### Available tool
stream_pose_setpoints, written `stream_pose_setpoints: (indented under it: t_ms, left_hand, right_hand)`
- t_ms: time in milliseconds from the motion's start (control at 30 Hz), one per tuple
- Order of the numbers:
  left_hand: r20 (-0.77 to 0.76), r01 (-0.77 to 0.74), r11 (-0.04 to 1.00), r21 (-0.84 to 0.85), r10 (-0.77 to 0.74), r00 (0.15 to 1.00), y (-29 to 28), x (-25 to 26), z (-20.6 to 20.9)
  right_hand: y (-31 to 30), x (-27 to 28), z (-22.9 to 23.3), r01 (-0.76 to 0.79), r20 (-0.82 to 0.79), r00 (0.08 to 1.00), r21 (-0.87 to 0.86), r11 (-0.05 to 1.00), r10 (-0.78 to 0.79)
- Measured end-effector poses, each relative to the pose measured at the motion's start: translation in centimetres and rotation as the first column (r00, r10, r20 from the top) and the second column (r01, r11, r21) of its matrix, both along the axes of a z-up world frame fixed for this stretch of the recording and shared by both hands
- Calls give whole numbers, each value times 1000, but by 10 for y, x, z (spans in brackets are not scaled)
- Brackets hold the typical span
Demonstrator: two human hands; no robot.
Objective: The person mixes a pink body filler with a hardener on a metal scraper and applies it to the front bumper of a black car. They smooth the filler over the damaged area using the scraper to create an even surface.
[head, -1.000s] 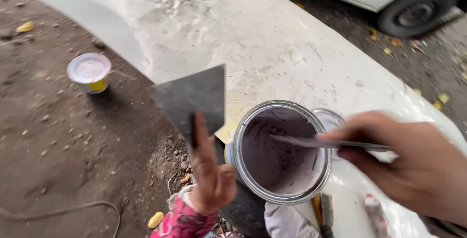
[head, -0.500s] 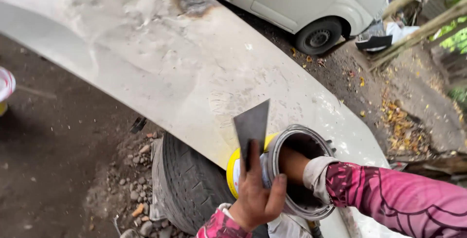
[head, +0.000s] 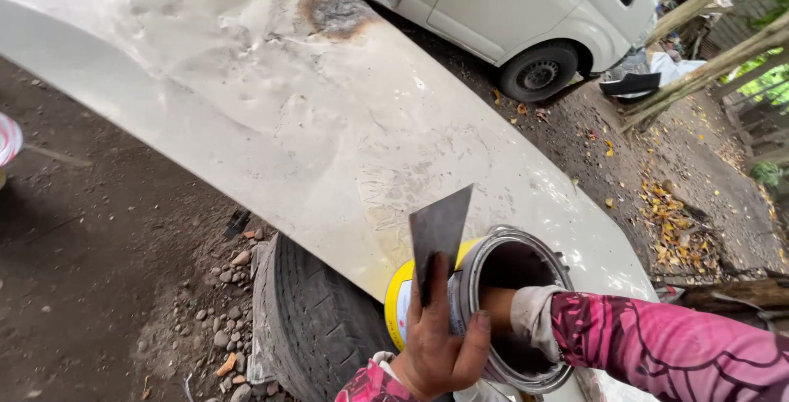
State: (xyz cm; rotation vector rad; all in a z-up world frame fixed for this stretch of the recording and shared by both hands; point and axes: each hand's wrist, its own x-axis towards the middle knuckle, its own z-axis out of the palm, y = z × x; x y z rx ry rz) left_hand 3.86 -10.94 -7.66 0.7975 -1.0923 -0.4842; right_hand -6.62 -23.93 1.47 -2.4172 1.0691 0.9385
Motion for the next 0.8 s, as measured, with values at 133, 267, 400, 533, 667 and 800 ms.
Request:
stream_pose_setpoints:
  t_ms: [133,267,400,533,667,800]
  left_hand:
    - [81,-90,996,1,90,993,1,0,1]
    - [66,-67,998,9,66,996,-11,-2,-7]
    - [46,2,1000,9,-2,999,-34,0,-10]
    - [-41,85,996,-13,-85,996,-47,30,8]
    - [8,-99,975,-199,103,995,-59,65,13]
    - [-258,72,985,156,-29,966,-73,110,30]
  right_hand:
    - [6,-10,6,41,19,999,10,999,-41]
    - [10,-16,12,64,57,996,16,998,-64]
    - [16,-7,61,124,102,987,10,992,-124]
    - [36,-15,108,236,424,882,-17,972,-206]
    - [62,-35,138,281,572,802,-108,954,-172]
    - [79,-54,141,568,656,642,-60,821,-396]
